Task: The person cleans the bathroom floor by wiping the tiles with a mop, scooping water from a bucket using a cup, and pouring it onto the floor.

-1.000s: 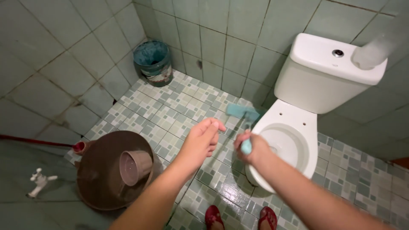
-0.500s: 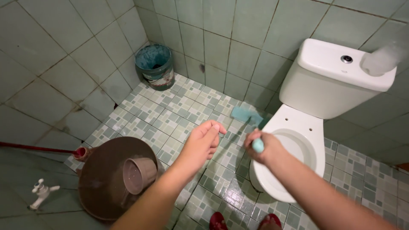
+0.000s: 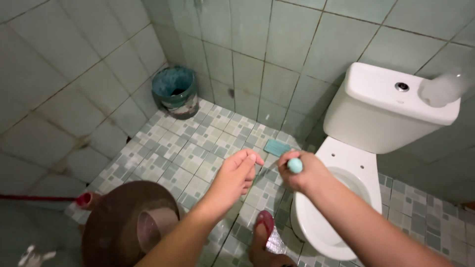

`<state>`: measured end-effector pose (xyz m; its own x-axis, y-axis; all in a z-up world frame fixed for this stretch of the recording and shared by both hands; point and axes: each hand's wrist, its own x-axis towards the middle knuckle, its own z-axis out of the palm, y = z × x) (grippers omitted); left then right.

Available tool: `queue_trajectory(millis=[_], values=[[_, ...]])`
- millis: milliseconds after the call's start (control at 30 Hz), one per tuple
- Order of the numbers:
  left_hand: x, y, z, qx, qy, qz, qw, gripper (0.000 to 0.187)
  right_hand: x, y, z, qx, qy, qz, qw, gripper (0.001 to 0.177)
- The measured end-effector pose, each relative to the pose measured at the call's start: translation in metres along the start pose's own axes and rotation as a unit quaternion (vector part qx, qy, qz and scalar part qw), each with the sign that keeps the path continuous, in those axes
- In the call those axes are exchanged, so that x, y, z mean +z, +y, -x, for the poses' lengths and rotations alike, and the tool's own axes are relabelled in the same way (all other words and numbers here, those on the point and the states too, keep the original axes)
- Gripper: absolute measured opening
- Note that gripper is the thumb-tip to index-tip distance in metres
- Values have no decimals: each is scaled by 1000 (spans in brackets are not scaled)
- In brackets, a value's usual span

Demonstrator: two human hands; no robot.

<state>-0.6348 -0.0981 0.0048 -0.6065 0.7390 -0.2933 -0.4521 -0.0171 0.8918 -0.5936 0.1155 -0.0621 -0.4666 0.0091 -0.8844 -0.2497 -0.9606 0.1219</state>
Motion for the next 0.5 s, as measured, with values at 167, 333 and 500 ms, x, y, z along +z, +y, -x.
queue_trajectory(millis=[167,333,500], values=[[-14,16,-57,-19,-22,-10,1000,23,37,-35,-37,-5,3,-2,1000,8],[-23,55,-134,-17,-77,-34,996,25,90,-52,-31,37,13,-64,997,7],[-22,97,-217,-5,-163,-66,984,24,160,-59,-10,-66,-1,-152,986,10]])
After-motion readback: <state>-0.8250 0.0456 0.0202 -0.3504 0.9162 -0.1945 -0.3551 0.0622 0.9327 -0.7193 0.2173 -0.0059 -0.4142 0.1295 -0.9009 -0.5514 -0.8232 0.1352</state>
